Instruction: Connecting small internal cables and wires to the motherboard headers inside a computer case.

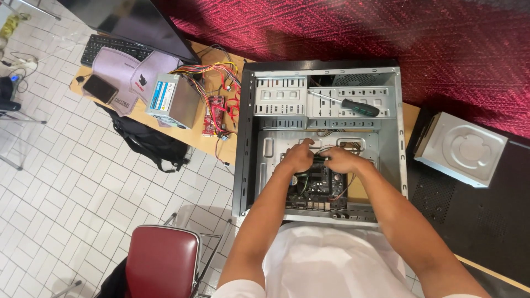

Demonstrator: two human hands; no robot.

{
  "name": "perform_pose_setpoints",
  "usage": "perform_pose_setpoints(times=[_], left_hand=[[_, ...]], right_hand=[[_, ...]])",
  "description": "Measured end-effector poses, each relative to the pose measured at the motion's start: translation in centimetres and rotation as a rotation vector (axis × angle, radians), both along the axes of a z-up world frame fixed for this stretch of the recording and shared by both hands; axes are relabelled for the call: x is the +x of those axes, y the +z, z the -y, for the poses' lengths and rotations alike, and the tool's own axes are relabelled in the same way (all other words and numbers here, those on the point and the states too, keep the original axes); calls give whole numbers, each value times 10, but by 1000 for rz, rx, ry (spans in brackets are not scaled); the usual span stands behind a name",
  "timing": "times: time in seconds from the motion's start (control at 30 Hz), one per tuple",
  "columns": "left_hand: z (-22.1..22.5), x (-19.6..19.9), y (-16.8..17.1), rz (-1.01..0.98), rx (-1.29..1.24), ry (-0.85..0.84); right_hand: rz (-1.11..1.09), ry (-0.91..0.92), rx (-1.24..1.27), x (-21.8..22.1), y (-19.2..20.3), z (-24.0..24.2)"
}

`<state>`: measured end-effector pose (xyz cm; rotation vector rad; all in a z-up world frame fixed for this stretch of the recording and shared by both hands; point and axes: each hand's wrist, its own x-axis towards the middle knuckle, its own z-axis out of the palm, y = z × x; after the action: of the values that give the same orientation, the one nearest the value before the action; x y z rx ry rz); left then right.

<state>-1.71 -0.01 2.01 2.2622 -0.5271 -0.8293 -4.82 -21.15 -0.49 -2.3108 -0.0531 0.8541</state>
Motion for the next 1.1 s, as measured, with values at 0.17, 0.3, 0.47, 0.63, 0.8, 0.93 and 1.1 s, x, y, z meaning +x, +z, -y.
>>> perform_pose_setpoints(times=[0.17,0.3,0.47,0.63,0.8,0.93,1.1], left_hand=[[0,1,-5,-16,8,7],[0,-4,11,-56,-47,31],[-2,-5,11,-103,-117,40],[1,3,2,16,9,-2],[-2,-2,9,5,-3,14],[-1,0,3,11,4,1],[1,-2,27,24,20,-11]], right_hand=[[-20,-8,11,1,0,-3],[6,-1,22,3,-16,-2],[23,-19,60,1,-20,-5],[51,-3,5,13,-64,2],[59,19,2,6,-31,-4],[38,-15,46,2,-15,-9],[28,-12,56,0,1,-14]])
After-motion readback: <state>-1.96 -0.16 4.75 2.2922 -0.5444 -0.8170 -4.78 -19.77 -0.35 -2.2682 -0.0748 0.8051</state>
